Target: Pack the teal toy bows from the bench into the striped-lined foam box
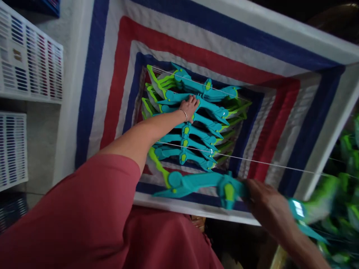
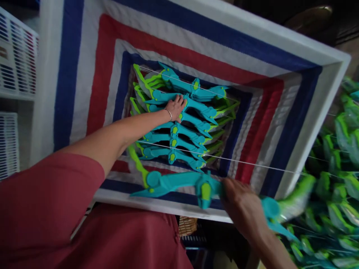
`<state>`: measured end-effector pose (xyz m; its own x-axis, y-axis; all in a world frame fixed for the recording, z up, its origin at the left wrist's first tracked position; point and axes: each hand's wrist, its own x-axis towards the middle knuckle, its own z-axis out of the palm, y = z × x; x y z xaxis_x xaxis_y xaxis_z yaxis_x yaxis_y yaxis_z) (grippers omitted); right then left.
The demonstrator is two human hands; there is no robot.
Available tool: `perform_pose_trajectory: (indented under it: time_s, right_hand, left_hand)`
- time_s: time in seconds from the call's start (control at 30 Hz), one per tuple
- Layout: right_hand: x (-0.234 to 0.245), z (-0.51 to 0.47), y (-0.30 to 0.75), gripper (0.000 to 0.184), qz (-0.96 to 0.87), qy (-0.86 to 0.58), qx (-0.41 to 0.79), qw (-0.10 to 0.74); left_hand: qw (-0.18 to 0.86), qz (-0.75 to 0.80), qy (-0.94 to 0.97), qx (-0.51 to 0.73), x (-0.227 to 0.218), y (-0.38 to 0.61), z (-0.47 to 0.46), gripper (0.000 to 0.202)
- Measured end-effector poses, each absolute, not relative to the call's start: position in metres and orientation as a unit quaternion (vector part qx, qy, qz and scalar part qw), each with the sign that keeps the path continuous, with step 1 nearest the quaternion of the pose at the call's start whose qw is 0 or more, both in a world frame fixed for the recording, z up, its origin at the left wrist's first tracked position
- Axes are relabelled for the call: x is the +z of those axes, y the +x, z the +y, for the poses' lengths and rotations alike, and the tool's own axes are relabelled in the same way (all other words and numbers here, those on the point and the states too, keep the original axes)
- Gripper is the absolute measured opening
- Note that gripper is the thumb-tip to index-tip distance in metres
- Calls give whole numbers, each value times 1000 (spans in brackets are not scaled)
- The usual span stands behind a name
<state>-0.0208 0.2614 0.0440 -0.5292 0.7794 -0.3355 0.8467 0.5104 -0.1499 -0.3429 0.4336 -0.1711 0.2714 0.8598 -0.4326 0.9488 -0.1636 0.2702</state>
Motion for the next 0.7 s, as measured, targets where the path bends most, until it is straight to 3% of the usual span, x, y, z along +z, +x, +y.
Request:
perform_pose_trajectory:
  time_s: [0.1,0.23,0.7]
  right_hand:
    - [-11,249,-59,12,887,387,-199,153]
    - [-80,235,-100,11,872,402,-195,200]
    - [-182,247,-107,22,865,335,-223,300]
  left_hand:
    - [260,601,751,-80,-176,-342,435,131]
    - [284,603,743,-57,-182,-342,435,136]
    - [294,633,714,-53,-176,-340,432,124]
